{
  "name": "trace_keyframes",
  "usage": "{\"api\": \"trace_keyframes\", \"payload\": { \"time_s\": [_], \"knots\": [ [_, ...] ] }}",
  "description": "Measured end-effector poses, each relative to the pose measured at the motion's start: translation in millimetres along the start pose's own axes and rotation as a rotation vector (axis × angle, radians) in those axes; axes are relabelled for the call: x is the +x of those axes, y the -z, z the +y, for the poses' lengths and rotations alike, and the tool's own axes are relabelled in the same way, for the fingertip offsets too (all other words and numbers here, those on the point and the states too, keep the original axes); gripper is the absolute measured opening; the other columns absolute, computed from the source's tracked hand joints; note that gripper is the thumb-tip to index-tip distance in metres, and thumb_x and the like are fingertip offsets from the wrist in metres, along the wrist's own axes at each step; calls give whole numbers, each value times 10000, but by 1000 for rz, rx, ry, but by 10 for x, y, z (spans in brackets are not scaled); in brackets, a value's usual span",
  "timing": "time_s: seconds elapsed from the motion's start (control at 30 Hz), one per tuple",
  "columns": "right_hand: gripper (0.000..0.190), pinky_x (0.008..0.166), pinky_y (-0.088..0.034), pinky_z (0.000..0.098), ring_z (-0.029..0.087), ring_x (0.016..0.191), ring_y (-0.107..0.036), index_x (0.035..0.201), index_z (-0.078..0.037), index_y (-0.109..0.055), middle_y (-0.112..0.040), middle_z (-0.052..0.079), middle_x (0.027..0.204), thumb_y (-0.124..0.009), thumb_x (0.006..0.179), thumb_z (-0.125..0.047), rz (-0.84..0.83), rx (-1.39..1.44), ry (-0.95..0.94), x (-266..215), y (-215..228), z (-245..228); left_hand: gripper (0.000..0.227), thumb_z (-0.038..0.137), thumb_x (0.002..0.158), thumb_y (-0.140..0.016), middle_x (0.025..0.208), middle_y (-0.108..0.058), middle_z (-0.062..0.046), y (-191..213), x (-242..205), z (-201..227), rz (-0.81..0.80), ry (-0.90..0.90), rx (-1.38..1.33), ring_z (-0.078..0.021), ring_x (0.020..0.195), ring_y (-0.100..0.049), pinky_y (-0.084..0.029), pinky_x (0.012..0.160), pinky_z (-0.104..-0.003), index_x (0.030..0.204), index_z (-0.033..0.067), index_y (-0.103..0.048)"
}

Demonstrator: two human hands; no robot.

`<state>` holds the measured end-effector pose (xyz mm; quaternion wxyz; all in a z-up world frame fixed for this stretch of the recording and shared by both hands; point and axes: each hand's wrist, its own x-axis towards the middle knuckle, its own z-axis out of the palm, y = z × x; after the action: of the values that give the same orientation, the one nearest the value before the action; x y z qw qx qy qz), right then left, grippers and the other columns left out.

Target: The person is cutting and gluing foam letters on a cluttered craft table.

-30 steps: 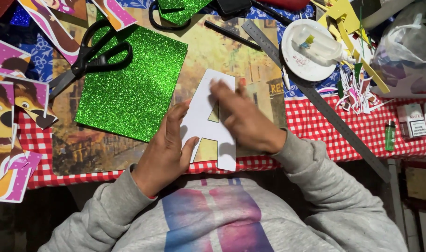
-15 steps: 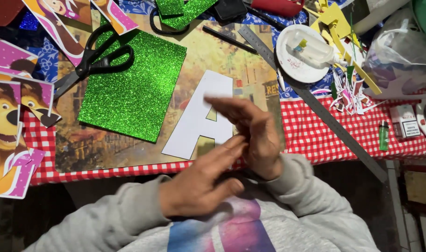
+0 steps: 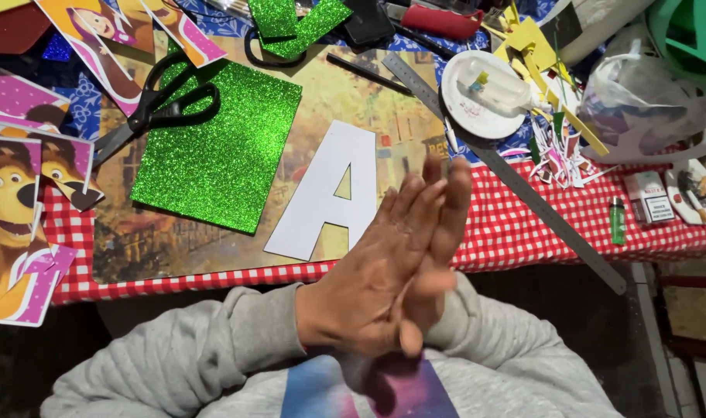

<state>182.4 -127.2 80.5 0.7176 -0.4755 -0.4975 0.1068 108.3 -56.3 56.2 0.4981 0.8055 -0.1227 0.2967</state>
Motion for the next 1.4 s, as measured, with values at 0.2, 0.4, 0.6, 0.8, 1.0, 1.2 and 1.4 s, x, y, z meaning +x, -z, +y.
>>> {"api": "trace_keyframes", "payload": {
  "time_s": [0.2,0.4,0.6,0.8,1.0,1.2,1.4],
  "knots": [
    [952,1333,-54,394,262,1636,49,1647,-25,-22,58,122,1775,-322,1024,-681,400,367,164,338,0,-378,1259,858,853,-494,1761,-65,-177,4,31,197,-136,-155,18,-330,1654,-48,-72,1347,-465,1695,24,-68],
    [925,1338,-48,368,226,1622,-4,1646,-70,-42,27,131,1767,-268,1041,-732,265,65,117,200,276,-496,1260,844,820,-561,1747,-140,-186,-96,36,260,-403,-210,220,-352,1670,-110,-81,1373,-459,1667,6,-150],
    [1039,1287,-37,423,274,1601,2,1621,-52,-45,28,174,1755,-262,908,-776,528,185,288,165,21,-247,1195,878,867,-376,1742,-118,-161,60,242,264,-101,-194,92,-335,1667,-88,-54,1350,-442,1652,26,-83],
    [1186,1216,-23,466,291,1548,33,1607,-63,-28,48,181,1735,-291,719,-805,647,648,406,677,124,-841,1169,873,840,-425,1756,-157,-147,-88,328,312,-172,-345,133,-332,1624,-109,-73,1351,-440,1640,69,-142],
    [1145,1203,-12,531,378,1528,18,1614,-68,-16,11,235,1707,-301,762,-778,797,920,452,488,-25,-840,1059,818,946,-379,1768,-130,-172,-254,88,200,-329,-264,-89,-366,1666,-90,-66,1348,-529,1692,89,-193],
    [808,1305,-143,591,330,1556,-233,1599,-93,-328,-262,148,1607,-315,1032,-669,343,289,274,-121,182,74,1029,691,851,-624,1732,-176,-100,-37,197,73,81,-469,-203,-353,1636,-162,-132,1309,-552,1643,142,-263],
    [754,1168,-514,452,331,1207,-679,1346,120,-578,-695,276,1200,-325,1156,-564,-399,28,-390,867,1041,656,784,501,1065,-484,1689,-291,-176,543,-229,-299,232,162,218,-383,1555,-375,-293,1291,-490,1613,20,-195]
  ]
}}
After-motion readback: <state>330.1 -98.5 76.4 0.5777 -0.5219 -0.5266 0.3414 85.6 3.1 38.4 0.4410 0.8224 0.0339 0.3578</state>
